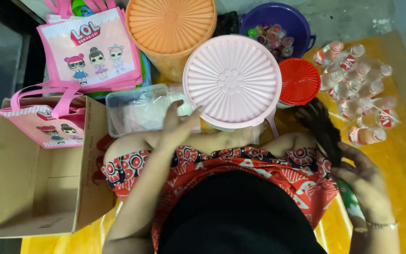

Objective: Packing snacks into small plastic bags and then placing them into themed gift bags.

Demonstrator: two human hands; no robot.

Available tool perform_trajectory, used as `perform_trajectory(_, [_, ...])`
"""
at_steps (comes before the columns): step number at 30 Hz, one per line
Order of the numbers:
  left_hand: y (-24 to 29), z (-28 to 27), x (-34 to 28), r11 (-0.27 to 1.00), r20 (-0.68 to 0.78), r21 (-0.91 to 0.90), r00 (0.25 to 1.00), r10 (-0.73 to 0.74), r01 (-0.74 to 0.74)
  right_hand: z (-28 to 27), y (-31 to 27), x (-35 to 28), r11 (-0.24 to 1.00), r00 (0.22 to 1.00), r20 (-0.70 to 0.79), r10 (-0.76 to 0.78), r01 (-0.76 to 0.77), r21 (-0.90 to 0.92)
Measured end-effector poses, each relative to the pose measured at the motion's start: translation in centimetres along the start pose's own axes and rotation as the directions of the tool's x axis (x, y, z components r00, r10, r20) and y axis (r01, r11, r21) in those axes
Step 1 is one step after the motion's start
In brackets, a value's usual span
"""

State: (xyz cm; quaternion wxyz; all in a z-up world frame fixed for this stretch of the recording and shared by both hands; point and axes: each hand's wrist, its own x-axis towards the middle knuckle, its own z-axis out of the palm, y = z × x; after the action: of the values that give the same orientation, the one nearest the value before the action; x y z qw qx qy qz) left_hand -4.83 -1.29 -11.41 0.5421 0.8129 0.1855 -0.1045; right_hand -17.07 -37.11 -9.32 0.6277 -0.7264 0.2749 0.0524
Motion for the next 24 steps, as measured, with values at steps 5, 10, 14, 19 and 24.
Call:
perform_trajectory(5, [2.2,2.7,-0.3,0.971,-0.069,-0.193,0.985,-0.160,0.144,-1.0,-0.2,-3.2,0.994,0.999,0.037,-0.024,0.020,0.109])
perform_trajectory(10, [0.8,3.8,0.6,0.849,-0.025,-0.498,0.976,-0.217,0.176,-1.8,-2.0,-6.4,0.996,0.999,0.006,0.049,-0.049,0.073])
perform_trajectory(14, [-0.2,3.7,1.4,0.834,-0.059,-0.522,0.968,-0.244,0.178,-4.3,-0.8,-7.1,0.995,0.993,-0.077,-0.089,0.087,-0.039])
perform_trajectory(19, [-0.4,2.5,1.7,0.898,-0.066,-0.419,0.982,-0.180,0.136,-5.8,-0.6,-8.3,0.903,0.903,-0.067,-0.425,0.418,-0.093])
perform_trajectory(24, [-0.2,2.6,1.5,0.885,-0.042,-0.450,0.987,-0.153,0.118,-1.7,-3.5,-10.4,0.860,0.857,-0.168,-0.487,0.504,0.078])
